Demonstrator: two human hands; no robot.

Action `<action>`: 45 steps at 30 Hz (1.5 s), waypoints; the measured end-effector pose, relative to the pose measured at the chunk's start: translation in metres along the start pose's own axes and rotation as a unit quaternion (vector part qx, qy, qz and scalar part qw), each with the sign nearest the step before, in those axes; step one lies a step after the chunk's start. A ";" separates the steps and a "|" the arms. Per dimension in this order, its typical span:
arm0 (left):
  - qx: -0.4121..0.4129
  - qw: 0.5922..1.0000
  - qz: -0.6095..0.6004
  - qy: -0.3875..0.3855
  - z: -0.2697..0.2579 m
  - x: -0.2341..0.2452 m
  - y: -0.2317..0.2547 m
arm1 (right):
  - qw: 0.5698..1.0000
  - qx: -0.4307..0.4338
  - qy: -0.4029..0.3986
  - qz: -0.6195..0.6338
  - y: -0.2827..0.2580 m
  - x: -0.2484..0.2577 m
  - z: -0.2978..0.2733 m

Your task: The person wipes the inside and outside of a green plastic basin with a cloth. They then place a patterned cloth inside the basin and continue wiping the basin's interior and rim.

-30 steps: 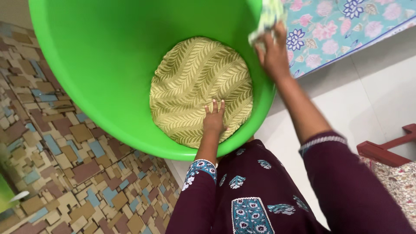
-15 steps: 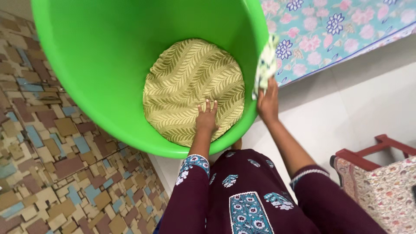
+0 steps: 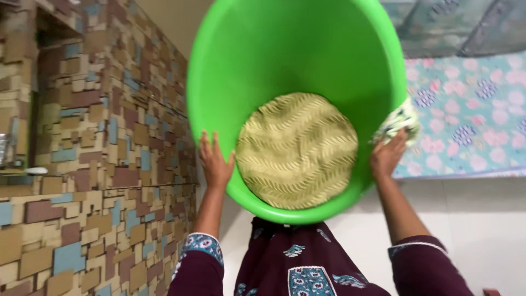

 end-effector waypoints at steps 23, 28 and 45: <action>0.082 0.973 -0.199 0.086 0.116 0.024 -0.074 | 0.964 0.260 -0.031 0.041 -0.525 -0.073 0.255; 0.099 0.966 -0.227 0.067 0.120 0.025 -0.080 | 0.921 0.382 -0.030 0.068 -0.635 -0.038 0.128; 0.092 0.818 -0.539 0.178 0.047 -0.047 -0.136 | 0.738 0.446 -0.426 0.274 -0.569 -0.003 -0.105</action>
Point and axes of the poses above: each hand's wrist, its own z-axis towards the middle knuckle, its own x-axis out of the back of the hand, y = z × x, the point moved 9 cm from there along z, towards the middle knuckle, and after that the axes turned 14 degrees about -z, right-handed, at the moved point
